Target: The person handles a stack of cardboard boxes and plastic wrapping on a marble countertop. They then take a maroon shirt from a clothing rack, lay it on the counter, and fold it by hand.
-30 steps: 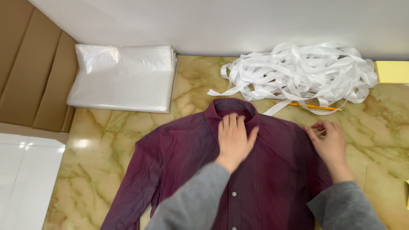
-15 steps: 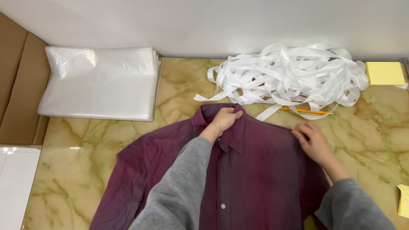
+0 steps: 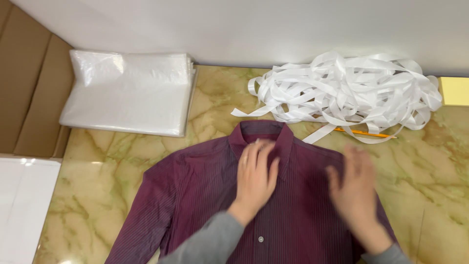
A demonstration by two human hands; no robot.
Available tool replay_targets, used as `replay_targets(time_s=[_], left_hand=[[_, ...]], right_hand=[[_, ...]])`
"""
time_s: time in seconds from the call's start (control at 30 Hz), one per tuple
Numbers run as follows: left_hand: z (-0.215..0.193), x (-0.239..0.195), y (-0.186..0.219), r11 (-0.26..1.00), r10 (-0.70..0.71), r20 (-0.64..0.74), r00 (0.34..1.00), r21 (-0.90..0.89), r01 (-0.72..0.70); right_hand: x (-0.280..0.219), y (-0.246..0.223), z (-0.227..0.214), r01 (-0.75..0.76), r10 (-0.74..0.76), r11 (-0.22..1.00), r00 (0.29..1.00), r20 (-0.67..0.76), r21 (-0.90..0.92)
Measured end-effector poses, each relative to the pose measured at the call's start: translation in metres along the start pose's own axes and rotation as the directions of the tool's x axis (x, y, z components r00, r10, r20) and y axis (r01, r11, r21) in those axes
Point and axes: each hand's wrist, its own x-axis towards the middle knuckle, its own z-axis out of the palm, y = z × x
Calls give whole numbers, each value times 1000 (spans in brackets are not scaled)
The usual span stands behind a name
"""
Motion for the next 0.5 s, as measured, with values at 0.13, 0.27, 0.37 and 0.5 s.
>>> replay_targets(time_s=[0.13, 0.27, 0.37, 0.5], left_hand=[[-39, -80, -15, 983, -83, 63, 995, 167, 71], [-53, -112, -77, 872, -233, 239, 943, 481, 94], [-56, -91, -116, 861, -167, 321, 932, 509, -21], [-49, -69, -142, 860, -242, 430, 870, 510, -13]], right_hand=[[-28, -60, 23, 160, -196, 947, 975, 108, 278], [-33, -35, 66, 194, -223, 972, 938, 266, 130], [-16, -12, 81, 206, -213, 977, 938, 275, 54], [-12, -1, 86, 98, -124, 992, 888, 442, 81]])
